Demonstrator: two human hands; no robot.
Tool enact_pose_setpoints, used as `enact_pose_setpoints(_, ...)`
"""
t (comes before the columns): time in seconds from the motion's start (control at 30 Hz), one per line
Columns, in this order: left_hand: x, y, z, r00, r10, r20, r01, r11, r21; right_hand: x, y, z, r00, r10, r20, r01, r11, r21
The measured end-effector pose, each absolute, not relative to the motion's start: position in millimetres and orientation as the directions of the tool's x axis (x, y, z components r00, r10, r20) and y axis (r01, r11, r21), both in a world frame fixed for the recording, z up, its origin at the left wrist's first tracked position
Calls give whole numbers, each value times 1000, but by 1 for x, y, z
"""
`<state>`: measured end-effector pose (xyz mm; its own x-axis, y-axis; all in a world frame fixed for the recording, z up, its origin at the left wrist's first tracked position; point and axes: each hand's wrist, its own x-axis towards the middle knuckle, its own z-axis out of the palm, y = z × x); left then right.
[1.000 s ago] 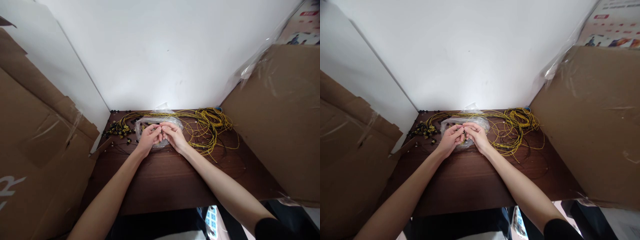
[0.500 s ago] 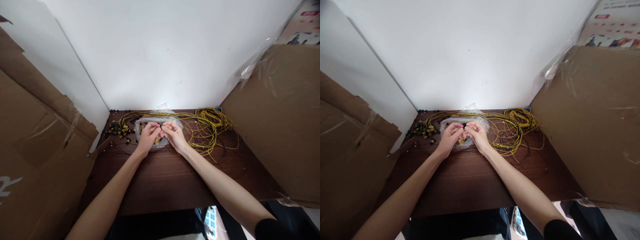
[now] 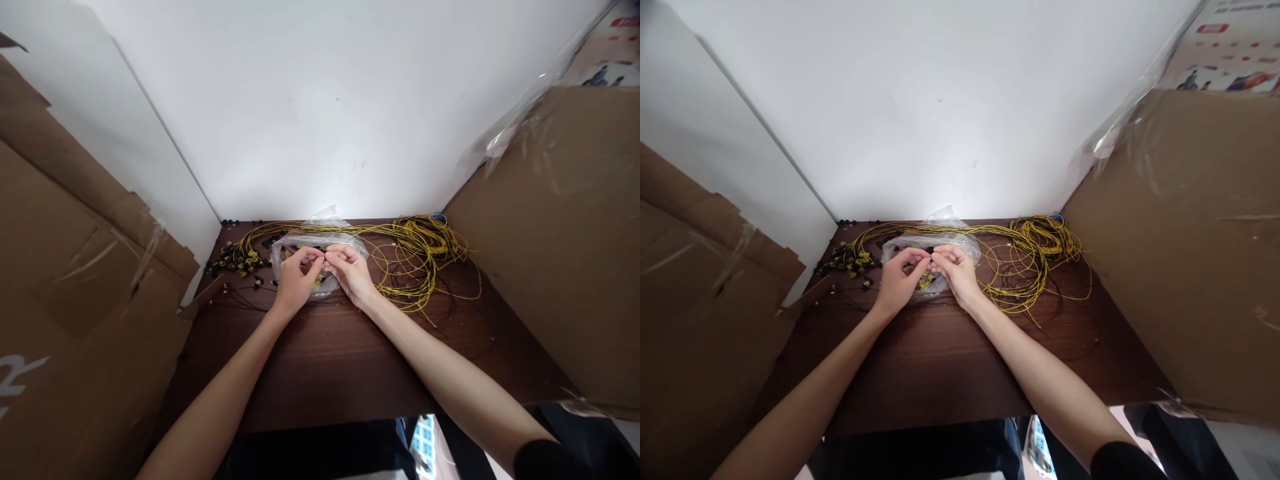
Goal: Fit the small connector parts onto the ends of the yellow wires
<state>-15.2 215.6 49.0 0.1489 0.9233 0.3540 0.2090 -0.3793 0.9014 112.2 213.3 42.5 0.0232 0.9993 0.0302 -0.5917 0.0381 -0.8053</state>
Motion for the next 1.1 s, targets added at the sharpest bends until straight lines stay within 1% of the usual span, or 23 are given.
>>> enact_pose_setpoints(0.13,-14,215,49,135,928,347,190,-368,910,112,214,41,22,999,38,-581,43,-813)
enact_pose_setpoints(0.3,-14,216,49,144,922,358,210,-382,900,112,214,39,12,998,60,-579,56,-813)
enact_pose_setpoints(0.57,-14,220,47,136,934,329,105,-344,933,113,214,38,24,998,56,-602,59,-796)
enact_pose_setpoints(0.67,-14,220,46,141,937,321,93,-335,938,114,215,38,37,998,51,-606,63,-793)
enact_pose_setpoints(0.97,-12,220,45,128,942,310,104,-323,941,114,215,37,63,993,97,-546,116,-830)
enact_pose_setpoints(1.1,-13,222,43,128,939,320,78,-331,940,113,215,37,72,994,85,-524,110,-845)
